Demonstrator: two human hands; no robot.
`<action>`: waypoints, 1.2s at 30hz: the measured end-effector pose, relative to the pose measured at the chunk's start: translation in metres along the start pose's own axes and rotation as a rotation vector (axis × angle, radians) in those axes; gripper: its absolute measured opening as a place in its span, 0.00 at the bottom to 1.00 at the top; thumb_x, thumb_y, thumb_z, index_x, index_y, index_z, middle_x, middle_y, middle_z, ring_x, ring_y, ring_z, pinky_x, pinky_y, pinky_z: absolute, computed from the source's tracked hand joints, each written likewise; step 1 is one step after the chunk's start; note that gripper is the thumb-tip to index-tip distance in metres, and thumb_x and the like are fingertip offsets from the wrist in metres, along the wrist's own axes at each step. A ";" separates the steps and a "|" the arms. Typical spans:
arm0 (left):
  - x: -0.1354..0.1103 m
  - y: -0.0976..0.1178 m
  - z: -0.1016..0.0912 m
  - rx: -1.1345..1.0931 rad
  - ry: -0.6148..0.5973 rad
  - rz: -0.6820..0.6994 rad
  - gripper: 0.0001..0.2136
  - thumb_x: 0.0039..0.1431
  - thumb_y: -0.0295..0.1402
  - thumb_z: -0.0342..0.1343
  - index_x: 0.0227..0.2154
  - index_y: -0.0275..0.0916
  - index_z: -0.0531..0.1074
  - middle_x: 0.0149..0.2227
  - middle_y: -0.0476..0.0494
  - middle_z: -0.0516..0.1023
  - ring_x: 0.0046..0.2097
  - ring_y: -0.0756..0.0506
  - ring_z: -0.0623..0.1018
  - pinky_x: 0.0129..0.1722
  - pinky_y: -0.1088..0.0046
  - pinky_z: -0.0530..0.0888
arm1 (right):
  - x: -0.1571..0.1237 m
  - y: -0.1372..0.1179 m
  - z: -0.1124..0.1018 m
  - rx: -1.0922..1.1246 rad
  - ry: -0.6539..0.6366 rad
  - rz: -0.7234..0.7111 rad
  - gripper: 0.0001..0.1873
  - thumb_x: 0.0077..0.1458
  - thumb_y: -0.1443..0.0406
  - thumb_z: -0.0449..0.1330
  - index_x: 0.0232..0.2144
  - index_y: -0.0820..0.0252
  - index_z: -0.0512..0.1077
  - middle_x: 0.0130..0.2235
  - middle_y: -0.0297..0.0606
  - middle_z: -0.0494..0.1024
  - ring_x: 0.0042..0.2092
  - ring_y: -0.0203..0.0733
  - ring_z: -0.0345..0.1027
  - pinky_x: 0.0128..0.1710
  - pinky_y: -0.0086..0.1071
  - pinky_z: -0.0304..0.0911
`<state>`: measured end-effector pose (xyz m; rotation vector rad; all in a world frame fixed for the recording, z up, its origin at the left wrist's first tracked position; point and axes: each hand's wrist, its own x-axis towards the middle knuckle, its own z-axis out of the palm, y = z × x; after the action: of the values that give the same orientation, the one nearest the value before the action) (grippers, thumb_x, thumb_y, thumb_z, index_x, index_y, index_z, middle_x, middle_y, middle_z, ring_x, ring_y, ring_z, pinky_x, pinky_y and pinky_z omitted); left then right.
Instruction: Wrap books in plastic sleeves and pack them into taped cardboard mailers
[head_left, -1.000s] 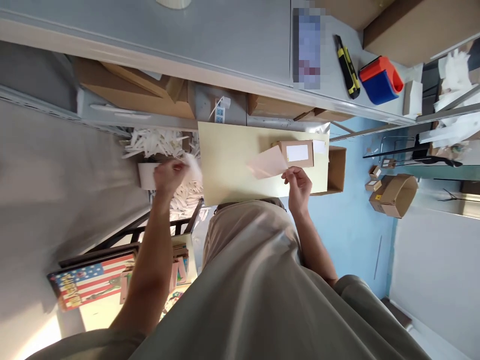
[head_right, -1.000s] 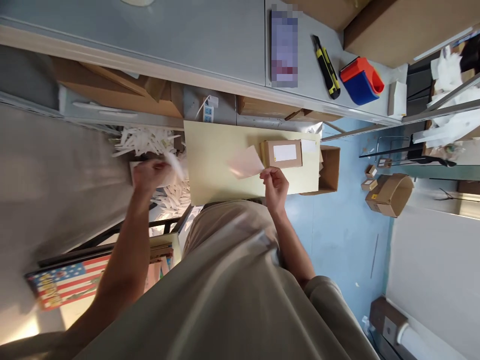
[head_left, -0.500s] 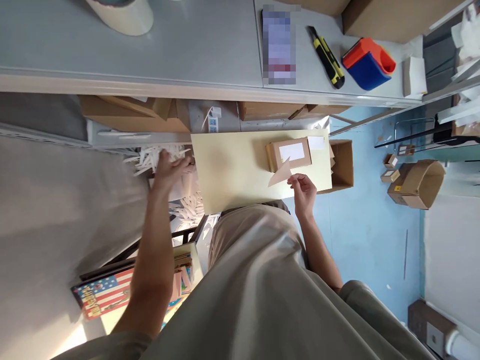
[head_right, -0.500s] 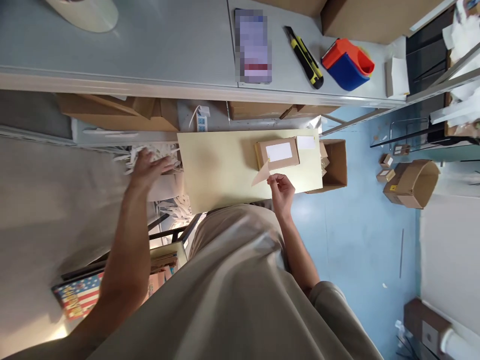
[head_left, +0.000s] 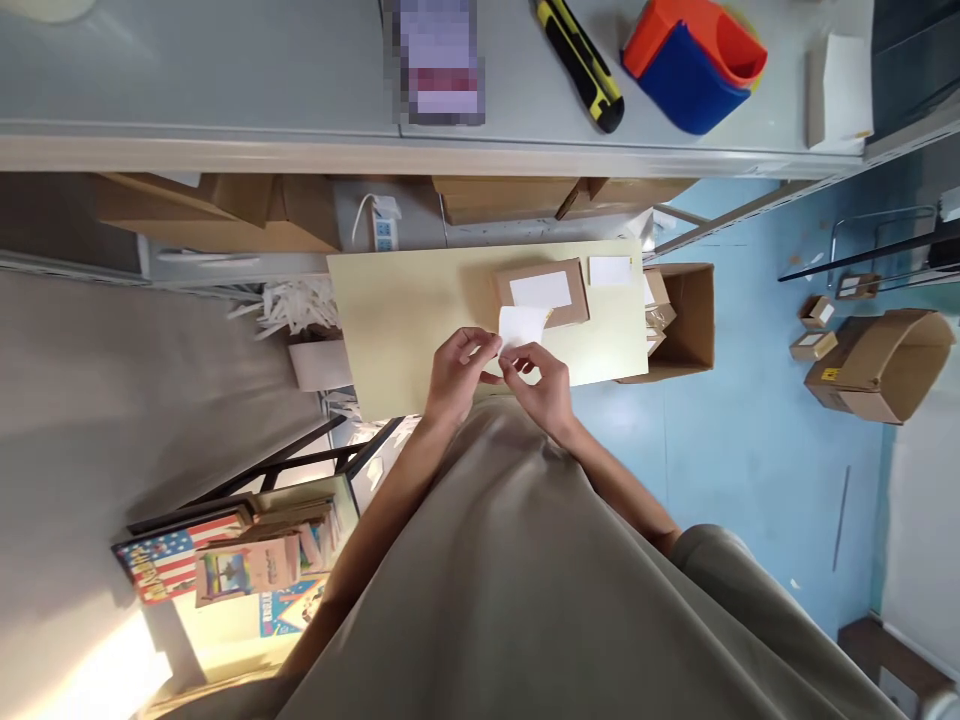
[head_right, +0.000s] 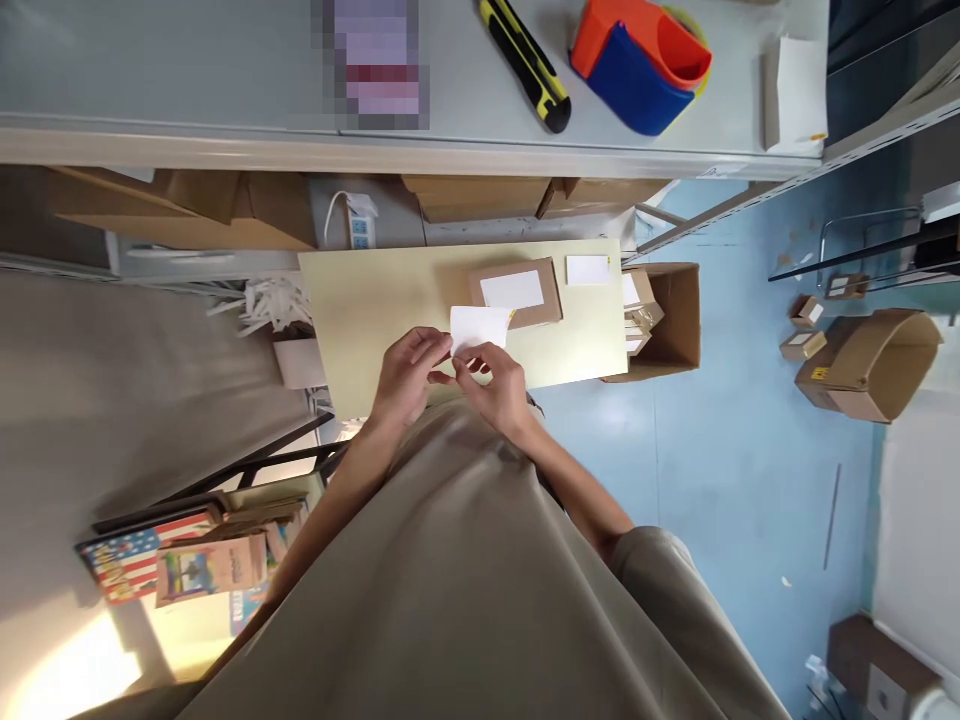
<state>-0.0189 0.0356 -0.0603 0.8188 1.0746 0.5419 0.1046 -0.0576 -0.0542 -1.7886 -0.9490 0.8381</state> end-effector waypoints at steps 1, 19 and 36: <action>0.001 -0.005 0.007 0.000 0.041 0.010 0.22 0.52 0.51 0.75 0.37 0.42 0.75 0.41 0.44 0.82 0.42 0.44 0.84 0.25 0.76 0.80 | 0.001 0.004 -0.006 0.018 -0.038 0.006 0.09 0.67 0.54 0.66 0.38 0.50 0.81 0.42 0.38 0.87 0.39 0.45 0.78 0.44 0.42 0.75; -0.005 -0.042 0.103 0.023 0.422 0.019 0.21 0.52 0.53 0.75 0.40 0.45 0.79 0.33 0.49 0.73 0.30 0.50 0.71 0.21 0.76 0.66 | 0.052 0.126 -0.140 0.229 -0.071 0.361 0.19 0.59 0.45 0.70 0.36 0.53 0.85 0.39 0.38 0.88 0.33 0.41 0.72 0.37 0.38 0.72; 0.016 -0.074 0.092 0.146 0.520 0.084 0.21 0.52 0.52 0.73 0.41 0.43 0.81 0.41 0.44 0.81 0.42 0.46 0.80 0.31 0.76 0.76 | 0.067 0.140 -0.138 0.278 -0.105 0.317 0.19 0.56 0.46 0.68 0.30 0.53 0.76 0.34 0.35 0.82 0.33 0.39 0.69 0.38 0.36 0.70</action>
<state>0.0720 -0.0261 -0.1061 0.8761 1.5743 0.7797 0.2874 -0.0943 -0.1448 -1.6850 -0.5843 1.2109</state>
